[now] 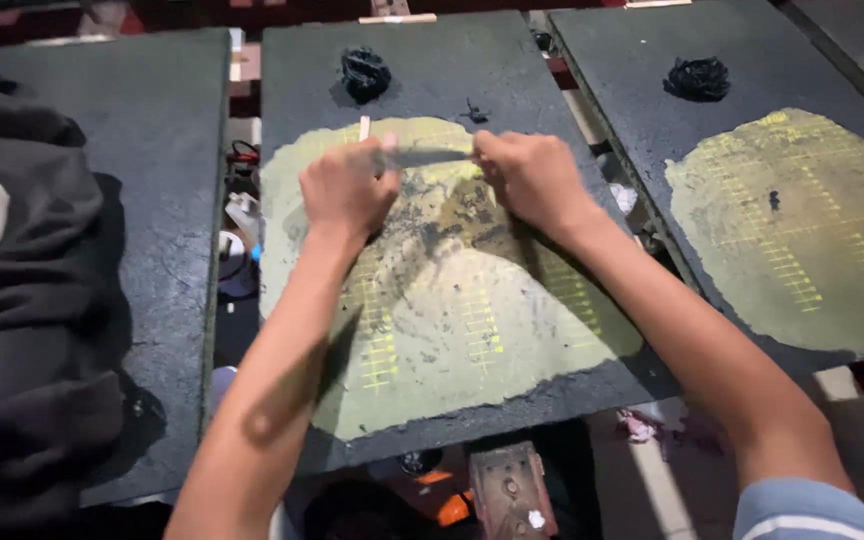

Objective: Using a metal ruler to scrape residue from a screen printing frame.

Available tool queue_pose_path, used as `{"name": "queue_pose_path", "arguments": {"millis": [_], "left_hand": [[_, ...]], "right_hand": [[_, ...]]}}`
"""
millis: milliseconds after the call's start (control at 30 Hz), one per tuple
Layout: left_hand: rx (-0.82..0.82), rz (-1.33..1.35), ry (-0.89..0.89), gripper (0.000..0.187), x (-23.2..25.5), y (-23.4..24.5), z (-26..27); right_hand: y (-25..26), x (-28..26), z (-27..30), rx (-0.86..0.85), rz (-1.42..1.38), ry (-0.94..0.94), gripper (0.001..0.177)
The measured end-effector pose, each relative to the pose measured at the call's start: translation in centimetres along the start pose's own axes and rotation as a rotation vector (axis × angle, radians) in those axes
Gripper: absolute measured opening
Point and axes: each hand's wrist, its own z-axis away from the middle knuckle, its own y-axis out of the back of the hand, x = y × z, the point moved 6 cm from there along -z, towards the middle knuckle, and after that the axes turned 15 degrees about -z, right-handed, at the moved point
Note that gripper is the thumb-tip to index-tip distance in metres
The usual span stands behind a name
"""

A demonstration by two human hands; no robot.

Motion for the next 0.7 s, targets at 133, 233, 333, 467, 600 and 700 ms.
{"name": "queue_pose_path", "arguments": {"millis": [133, 233, 333, 467, 600, 700], "left_hand": [[0.063, -0.01, -0.009, 0.052, 0.1, 3.0, 0.5], [0.074, -0.035, -0.005, 0.051, -0.1, 2.8, -0.3], [0.063, 0.03, 0.018, 0.047, 0.1, 2.5, -0.3], [0.093, 0.019, 0.003, 0.049, 0.2, 2.5, -0.1], [0.17, 0.035, -0.007, 0.049, -0.2, 3.8, -0.3], [0.206, 0.022, 0.011, 0.046, -0.4, 4.4, 0.1]], "right_hand": [[0.1, -0.6, -0.6, 0.049, 0.121, 0.046, 0.015], [1.0, -0.9, -1.0, 0.031, 0.143, 0.04, 0.008], [3.2, -1.3, -0.9, 0.038, 0.011, -0.023, 0.009], [4.9, -3.7, -1.2, 0.112, 0.035, 0.028, 0.005], [0.0, -1.5, -0.3, 0.087, 0.315, 0.145, 0.007], [0.1, -1.0, 0.1, 0.099, 0.285, 0.127, 0.008]]}}
